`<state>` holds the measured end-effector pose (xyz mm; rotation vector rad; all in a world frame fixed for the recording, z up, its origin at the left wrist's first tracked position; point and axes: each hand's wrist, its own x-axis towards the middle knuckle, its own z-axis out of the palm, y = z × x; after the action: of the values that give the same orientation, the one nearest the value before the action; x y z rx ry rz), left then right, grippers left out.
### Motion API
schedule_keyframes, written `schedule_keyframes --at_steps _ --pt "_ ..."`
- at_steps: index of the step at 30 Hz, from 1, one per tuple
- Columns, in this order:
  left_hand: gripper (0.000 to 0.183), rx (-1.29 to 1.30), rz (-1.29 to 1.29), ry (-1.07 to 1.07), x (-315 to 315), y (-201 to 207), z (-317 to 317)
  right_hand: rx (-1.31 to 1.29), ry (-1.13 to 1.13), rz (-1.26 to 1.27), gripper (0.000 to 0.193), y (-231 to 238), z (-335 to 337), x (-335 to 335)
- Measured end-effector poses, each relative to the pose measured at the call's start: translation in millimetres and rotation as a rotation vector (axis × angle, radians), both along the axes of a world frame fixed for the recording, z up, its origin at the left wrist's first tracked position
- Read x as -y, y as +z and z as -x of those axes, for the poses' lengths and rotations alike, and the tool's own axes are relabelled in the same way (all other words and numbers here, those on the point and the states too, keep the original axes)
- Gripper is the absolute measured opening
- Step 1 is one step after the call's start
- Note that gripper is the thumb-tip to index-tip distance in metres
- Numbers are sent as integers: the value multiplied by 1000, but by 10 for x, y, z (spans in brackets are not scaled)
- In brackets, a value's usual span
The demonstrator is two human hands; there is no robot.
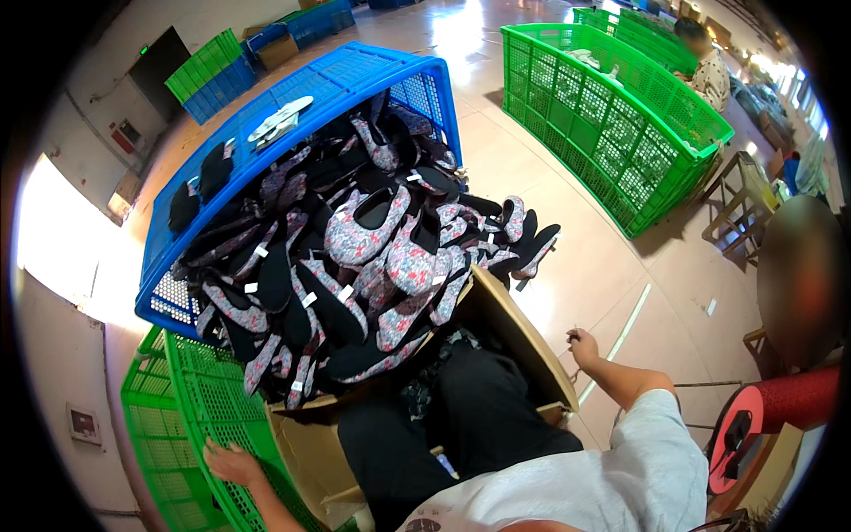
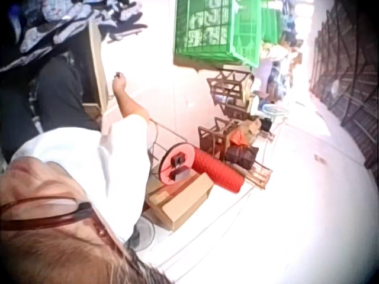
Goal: The person sits on the floor with a blue crate of slippers and a cardboard box. They pick up individual slippers, use a needle and thread to sew the fabric upper to the sole, and place the finished items into the box.
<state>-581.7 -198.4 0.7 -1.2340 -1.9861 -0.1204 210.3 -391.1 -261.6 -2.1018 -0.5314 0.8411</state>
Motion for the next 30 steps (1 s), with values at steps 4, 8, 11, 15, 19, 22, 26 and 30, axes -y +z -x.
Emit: schedule_keyframes --at_steps 4,8,11,15,19,22,26,30 --pt "46 427 202 -626 -398 -356 -1075 -115 -32 -68 19 -305 -140 -605" --pt "43 475 306 -1115 -555 283 -2660 -172 -67 -84 21 -500 -311 -1106" --pt "32 246 493 -1417 -613 669 -3517 -190 -83 -33 27 -585 -409 -1482" --pt "22 90 549 -1798 -790 760 -4475 -74 -76 66 37 -880 -676 -1826" --pt "24 92 747 -2029 -888 703 -5199 34 -69 151 53 -887 -679 -2070" --pt "27 -20 780 -1946 -1026 547 -5482 99 -92 152 62 -1004 -783 -2169" --pt "37 -33 885 -1494 -1232 74 -5358 63 -177 136 70 -1193 -998 -2342" --pt "81 61 1187 -1325 -1469 -562 -5077 -14 -274 114 78 -1370 -1107 -2571"
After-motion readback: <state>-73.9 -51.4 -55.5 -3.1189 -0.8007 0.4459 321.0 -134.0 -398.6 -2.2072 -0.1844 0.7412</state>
